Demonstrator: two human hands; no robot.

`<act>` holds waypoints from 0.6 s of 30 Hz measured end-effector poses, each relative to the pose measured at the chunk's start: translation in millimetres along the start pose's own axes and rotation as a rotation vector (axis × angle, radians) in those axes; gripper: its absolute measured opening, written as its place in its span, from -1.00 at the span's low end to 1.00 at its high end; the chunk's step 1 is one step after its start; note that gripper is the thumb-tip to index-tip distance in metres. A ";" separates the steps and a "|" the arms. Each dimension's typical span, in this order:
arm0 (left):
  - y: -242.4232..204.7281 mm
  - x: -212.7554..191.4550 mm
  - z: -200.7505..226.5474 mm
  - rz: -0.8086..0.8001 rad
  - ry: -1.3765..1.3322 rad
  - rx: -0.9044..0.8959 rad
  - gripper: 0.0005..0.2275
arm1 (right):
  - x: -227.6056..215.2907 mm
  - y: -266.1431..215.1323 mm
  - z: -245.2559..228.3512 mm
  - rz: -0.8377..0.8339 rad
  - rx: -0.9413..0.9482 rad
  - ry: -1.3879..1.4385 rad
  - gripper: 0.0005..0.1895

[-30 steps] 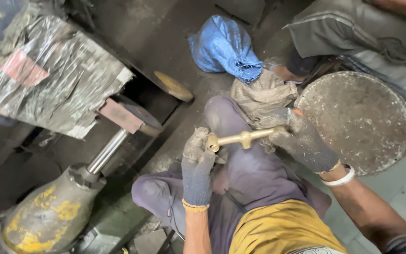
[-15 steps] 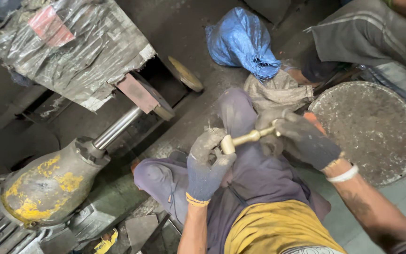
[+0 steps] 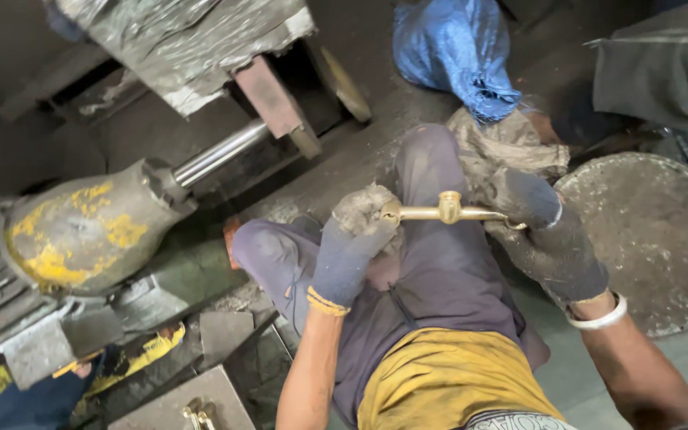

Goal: The person sits on the floor and uses a bench grinder to smooth and shape small brass-colored metal components. They hold the parts with gloved hands, pressing them against the rotating grinding wheel, and occasionally inspect the surfaces before continuing the grinding process.

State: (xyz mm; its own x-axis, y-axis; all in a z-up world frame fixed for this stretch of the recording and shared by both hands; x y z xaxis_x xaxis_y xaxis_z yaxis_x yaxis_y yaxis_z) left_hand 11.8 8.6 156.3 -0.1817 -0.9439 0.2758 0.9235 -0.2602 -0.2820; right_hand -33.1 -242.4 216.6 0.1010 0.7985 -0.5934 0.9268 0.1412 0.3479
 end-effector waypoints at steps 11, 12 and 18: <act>-16.2 10.1 34.6 -0.083 0.080 0.101 -0.62 | 44.2 -7.2 37.5 0.014 0.265 0.506 -0.66; -15.0 11.3 32.6 -0.112 0.049 0.052 -0.66 | 49.4 -13.8 51.8 0.052 0.453 0.726 -0.68; 0.0 0.9 26.8 -0.070 0.071 -0.018 -0.90 | 48.7 11.3 18.7 -0.059 0.182 0.555 -0.69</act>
State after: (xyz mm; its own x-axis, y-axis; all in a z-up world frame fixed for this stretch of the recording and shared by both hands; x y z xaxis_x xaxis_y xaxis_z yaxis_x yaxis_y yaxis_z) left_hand 20.6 13.2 181.2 -0.2698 -0.9352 0.2293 0.9016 -0.3289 -0.2810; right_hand -10.9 -212.9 178.0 -0.1117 0.9863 -0.1217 0.9773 0.1312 0.1662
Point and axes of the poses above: each hand's wrist, its own y-axis towards the middle knuckle, its own x-axis out of the palm, z = x × y, the point moved 9 cm from there along y, towards the middle knuckle, and after that the axes turned 3 degrees about -z, right-handed, at the moved point
